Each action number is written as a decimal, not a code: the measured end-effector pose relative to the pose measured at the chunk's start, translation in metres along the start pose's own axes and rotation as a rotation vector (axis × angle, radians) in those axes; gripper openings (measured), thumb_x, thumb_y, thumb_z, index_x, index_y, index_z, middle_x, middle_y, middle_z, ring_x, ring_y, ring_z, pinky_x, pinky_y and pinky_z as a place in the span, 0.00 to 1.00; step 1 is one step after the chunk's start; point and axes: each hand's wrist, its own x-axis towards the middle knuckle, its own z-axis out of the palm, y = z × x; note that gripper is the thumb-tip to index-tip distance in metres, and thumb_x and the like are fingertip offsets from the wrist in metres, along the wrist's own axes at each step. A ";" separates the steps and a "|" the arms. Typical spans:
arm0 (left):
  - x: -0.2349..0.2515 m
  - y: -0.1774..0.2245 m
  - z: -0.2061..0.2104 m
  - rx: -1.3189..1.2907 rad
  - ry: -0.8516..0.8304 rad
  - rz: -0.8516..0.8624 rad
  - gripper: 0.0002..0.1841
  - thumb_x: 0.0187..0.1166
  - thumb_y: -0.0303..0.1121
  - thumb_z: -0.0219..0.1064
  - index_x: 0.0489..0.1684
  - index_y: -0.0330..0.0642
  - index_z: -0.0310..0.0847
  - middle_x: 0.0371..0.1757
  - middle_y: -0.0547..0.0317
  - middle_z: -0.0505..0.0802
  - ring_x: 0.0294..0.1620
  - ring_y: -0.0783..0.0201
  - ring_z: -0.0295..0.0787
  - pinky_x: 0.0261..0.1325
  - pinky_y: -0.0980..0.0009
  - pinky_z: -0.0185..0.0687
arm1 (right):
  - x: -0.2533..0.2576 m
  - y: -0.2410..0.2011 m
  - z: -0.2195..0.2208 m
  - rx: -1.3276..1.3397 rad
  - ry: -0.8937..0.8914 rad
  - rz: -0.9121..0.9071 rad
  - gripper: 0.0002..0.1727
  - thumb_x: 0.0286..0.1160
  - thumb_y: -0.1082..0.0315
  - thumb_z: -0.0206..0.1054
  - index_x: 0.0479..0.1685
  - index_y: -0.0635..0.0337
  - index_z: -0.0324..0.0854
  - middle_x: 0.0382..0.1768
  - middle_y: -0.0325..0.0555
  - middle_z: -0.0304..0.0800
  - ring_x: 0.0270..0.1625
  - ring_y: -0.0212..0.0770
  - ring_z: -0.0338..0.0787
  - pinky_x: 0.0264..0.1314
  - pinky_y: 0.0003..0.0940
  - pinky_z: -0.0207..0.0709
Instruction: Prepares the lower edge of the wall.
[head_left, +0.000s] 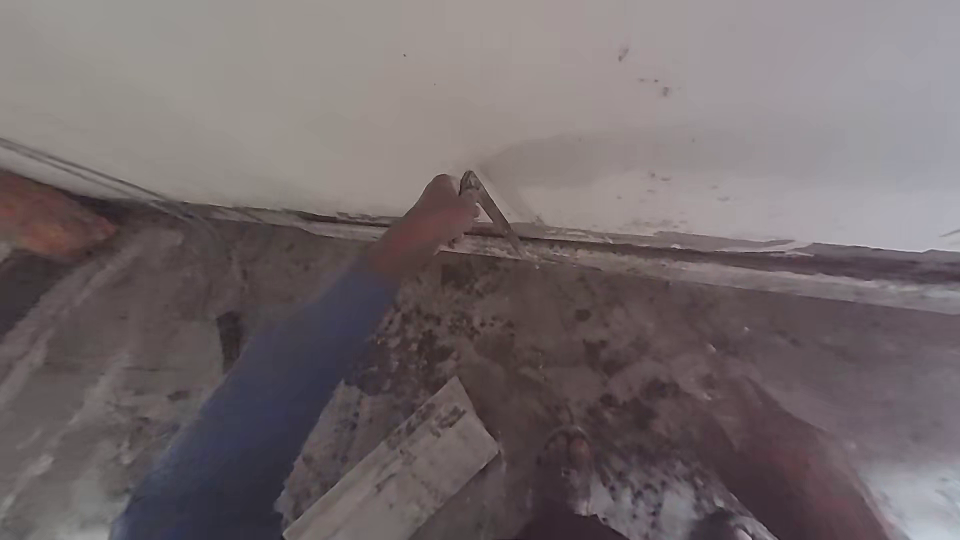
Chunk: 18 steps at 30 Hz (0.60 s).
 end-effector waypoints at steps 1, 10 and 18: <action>0.005 -0.002 0.003 0.000 0.014 -0.002 0.16 0.93 0.41 0.52 0.45 0.36 0.75 0.25 0.52 0.84 0.13 0.63 0.75 0.17 0.69 0.74 | 0.001 0.003 0.003 0.008 0.014 0.001 0.33 0.78 0.51 0.63 0.75 0.67 0.77 0.47 0.60 0.94 0.34 0.60 0.95 0.30 0.60 0.86; 0.013 -0.002 0.014 0.013 0.085 0.015 0.15 0.93 0.39 0.52 0.42 0.36 0.75 0.24 0.53 0.82 0.14 0.62 0.74 0.18 0.66 0.74 | 0.009 0.016 0.013 0.079 0.022 -0.013 0.28 0.81 0.51 0.62 0.67 0.66 0.83 0.46 0.58 0.95 0.36 0.57 0.96 0.31 0.57 0.87; 0.015 -0.005 0.035 0.094 0.107 -0.054 0.16 0.92 0.42 0.53 0.48 0.36 0.75 0.26 0.49 0.81 0.19 0.57 0.77 0.24 0.60 0.77 | 0.014 0.016 0.018 0.050 0.039 -0.025 0.28 0.81 0.50 0.60 0.64 0.66 0.85 0.43 0.58 0.95 0.32 0.57 0.95 0.26 0.56 0.85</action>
